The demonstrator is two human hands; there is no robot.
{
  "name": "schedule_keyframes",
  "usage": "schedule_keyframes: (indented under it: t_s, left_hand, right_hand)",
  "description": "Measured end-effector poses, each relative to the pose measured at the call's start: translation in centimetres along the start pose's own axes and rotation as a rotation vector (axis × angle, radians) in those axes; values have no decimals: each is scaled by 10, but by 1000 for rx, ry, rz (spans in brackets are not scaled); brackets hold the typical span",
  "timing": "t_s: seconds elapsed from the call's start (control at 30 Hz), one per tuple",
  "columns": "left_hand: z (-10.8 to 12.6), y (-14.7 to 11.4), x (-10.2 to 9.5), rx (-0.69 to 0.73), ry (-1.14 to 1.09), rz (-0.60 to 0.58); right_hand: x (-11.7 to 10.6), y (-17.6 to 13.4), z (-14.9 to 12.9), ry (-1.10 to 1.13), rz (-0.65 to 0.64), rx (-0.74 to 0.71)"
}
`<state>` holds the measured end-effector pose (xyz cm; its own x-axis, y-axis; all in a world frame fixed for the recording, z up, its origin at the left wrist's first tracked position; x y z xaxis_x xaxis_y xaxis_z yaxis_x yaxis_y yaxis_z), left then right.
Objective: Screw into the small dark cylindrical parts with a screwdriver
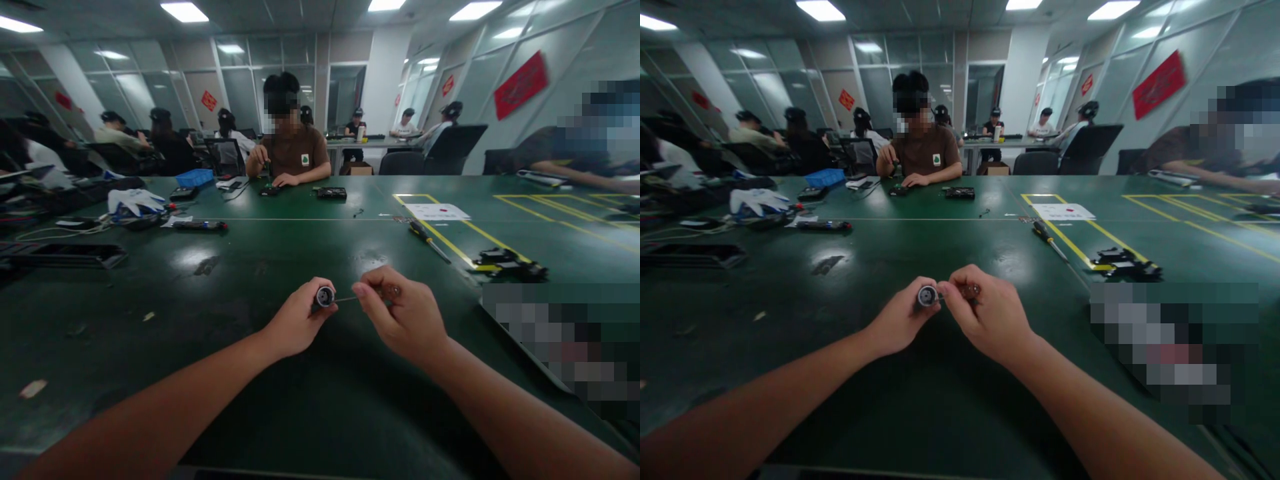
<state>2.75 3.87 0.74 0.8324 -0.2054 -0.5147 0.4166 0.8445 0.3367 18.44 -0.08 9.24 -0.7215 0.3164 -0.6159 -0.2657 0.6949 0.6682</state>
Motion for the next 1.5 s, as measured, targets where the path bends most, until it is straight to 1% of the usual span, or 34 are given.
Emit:
schedule_keyframes:
  t_s: [0.2,0.3,0.47,0.63,0.77,0.93,1.03,1.2,1.37,1.5]
  left_hand:
    - [0,-1,-1,-3,84,15]
    - [1,-1,-1,-1,111,12]
    - [1,-1,1,8,99,-11]
    - [-3,0,3,-20,63,-9]
    - [-3,0,2,-28,58,-5]
    - [0,-1,1,-6,67,-10]
    - [-1,0,1,-14,107,-13]
    - [0,2,0,-26,191,4]
    - [3,1,-1,-4,217,10]
    - [4,1,-2,-9,188,-5]
  right_hand:
    - [-3,-2,-5,21,22,-4]
    - [0,-1,-4,2,0,-11]
    - [6,0,-2,-10,-35,-47]
    - [4,-2,-6,-15,-41,-80]
    - [2,-3,-9,-42,-13,-67]
    - [6,-2,-7,-46,-42,-39]
    - [7,-2,-7,-50,-60,-66]
    - [4,-4,-8,-42,-23,-90]
    - [10,-2,-8,-23,-116,-87]
    - [12,-2,-7,1,-135,-84]
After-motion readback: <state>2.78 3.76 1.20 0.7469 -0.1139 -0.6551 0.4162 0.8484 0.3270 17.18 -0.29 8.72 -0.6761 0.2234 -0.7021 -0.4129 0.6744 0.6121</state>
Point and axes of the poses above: each hand's wrist, its own y-axis towards the middle knuckle, its own x-axis out of the palm, z = x × y, the point moved 6 cm from there along y, towards the middle knuckle, and after that the axes turned 1 degree about x, right-handed, at the moved point
